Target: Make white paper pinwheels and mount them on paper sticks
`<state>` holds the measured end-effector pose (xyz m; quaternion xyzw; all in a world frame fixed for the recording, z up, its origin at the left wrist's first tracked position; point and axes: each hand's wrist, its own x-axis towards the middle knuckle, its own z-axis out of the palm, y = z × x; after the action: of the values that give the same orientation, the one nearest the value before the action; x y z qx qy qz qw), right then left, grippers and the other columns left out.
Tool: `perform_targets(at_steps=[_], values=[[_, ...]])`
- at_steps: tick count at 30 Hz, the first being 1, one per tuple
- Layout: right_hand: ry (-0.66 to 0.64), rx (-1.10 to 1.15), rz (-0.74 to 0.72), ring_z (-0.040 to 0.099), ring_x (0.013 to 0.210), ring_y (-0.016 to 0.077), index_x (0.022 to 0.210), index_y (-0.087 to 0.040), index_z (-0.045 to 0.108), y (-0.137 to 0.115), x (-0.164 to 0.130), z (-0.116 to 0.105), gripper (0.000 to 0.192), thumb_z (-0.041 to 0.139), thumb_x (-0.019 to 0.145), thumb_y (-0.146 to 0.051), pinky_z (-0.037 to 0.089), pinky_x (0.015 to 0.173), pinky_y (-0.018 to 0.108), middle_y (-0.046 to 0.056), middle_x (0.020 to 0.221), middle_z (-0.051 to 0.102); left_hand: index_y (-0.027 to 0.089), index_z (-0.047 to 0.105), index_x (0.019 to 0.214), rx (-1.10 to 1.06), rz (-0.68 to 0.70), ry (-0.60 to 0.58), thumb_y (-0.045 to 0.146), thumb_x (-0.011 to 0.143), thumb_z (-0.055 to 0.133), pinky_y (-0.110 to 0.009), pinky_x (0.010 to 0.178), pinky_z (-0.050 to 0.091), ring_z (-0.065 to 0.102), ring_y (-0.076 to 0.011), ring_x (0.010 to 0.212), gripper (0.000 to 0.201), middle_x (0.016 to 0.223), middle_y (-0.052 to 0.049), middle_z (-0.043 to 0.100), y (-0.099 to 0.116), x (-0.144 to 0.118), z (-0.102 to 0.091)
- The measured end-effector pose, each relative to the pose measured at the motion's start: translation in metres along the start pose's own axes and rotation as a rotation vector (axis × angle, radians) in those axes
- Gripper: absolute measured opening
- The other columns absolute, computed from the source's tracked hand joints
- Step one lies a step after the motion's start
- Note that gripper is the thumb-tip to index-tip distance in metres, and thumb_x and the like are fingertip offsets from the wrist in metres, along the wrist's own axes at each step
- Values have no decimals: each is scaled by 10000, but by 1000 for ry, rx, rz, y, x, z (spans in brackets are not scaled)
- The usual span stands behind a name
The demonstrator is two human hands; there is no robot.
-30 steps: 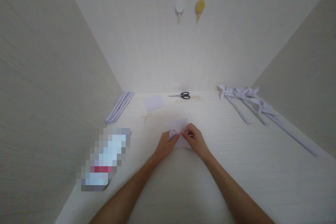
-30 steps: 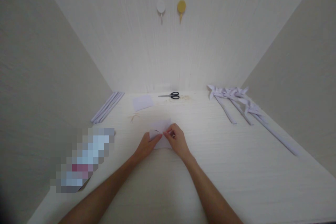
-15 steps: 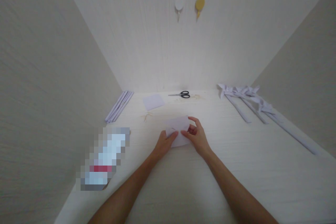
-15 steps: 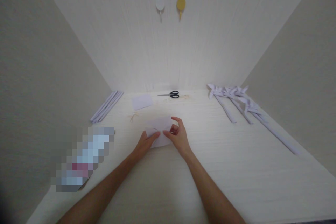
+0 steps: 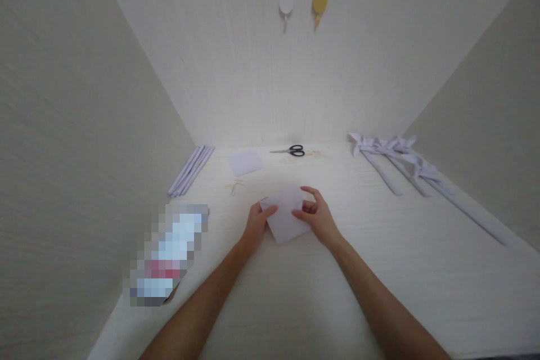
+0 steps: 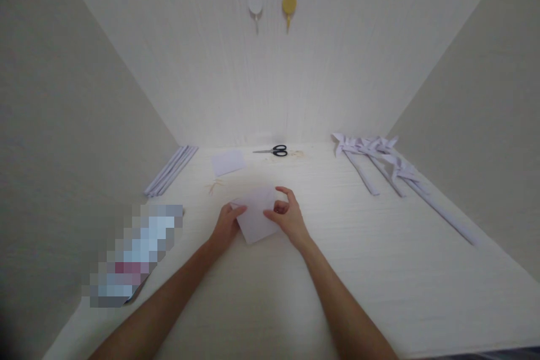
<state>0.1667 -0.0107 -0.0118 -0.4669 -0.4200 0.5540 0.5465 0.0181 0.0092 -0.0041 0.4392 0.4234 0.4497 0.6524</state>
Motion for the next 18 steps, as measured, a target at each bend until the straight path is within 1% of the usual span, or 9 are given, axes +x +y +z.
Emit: perform_targets(at_steps=[2, 4, 7, 9, 10, 11, 12, 15, 18], values=[[-76, -31, 23, 546, 550, 121, 1138, -246, 307, -3, -1, -3, 711, 682, 533, -258, 423, 524, 253, -69, 586, 533, 122, 579, 691, 1, -16, -14, 362, 597, 561, -228, 550, 382, 502, -120, 576, 258, 629, -21, 571, 4, -1, -3], [-157, -62, 47, 541, 547, 113, 1166, -246, 284, -6, -2, -7, 742, 679, 539, -243, 413, 513, 239, -66, 601, 537, 111, 579, 602, 30, -64, -74, 378, 585, 582, -218, 499, 351, 475, -108, 517, 268, 563, -19, 548, 9, -2, -8], [-249, -94, 62, 524, 535, 95, 1190, -245, 259, -8, -3, -11, 769, 675, 545, -204, 394, 501, 218, -68, 605, 532, 78, 605, 566, 146, -168, -268, 336, 544, 643, -218, 465, 313, 456, -103, 464, 261, 517, -31, 548, 15, -2, -17], [-283, -105, 56, 504, 520, 82, 1202, -246, 242, -8, -3, -12, 783, 669, 549, -172, 377, 489, 205, -74, 601, 522, 75, 624, 601, 294, -186, -388, 335, 562, 637, -211, 466, 299, 452, -98, 467, 263, 526, -25, 554, 17, -1, -22], [-291, -108, 46, 492, 509, 75, 1206, -245, 235, -8, -3, -12, 788, 665, 552, -157, 366, 482, 198, -79, 595, 514, 81, 627, 613, 373, -171, -425, 345, 577, 624, -207, 467, 293, 448, -95, 471, 266, 530, -17, 553, 17, -1, -24], [-295, -113, 34, 477, 495, 67, 1209, -244, 230, -7, -3, -12, 790, 660, 554, -144, 353, 473, 190, -85, 585, 504, 87, 624, 612, 441, -147, -440, 353, 588, 614, -204, 466, 289, 442, -92, 473, 268, 529, -9, 549, 17, -1, -24], [-295, -119, 21, 460, 481, 60, 1211, -242, 228, -7, -3, -11, 788, 655, 557, -134, 338, 463, 182, -92, 573, 493, 90, 620, 605, 492, -122, -430, 357, 590, 610, -202, 464, 288, 438, -92, 473, 267, 526, -6, 545, 17, -1, -24], [-289, -137, -9, 430, 458, 51, 1210, -236, 235, -6, -4, -9, 764, 638, 570, -126, 310, 442, 172, -102, 550, 469, 95, 617, 610, 586, -76, -350, 337, 583, 608, -206, 464, 301, 447, -104, 481, 244, 532, -11, 551, 14, -2, -20], [-274, -127, -9, 452, 475, 61, 1194, -238, 252, -5, -4, -7, 729, 631, 579, -131, 330, 456, 181, -97, 563, 480, 97, 622, 615, 612, -54, -279, 306, 576, 608, -208, 447, 300, 457, -113, 474, 213, 526, -15, 558, 10, -3, -16]])
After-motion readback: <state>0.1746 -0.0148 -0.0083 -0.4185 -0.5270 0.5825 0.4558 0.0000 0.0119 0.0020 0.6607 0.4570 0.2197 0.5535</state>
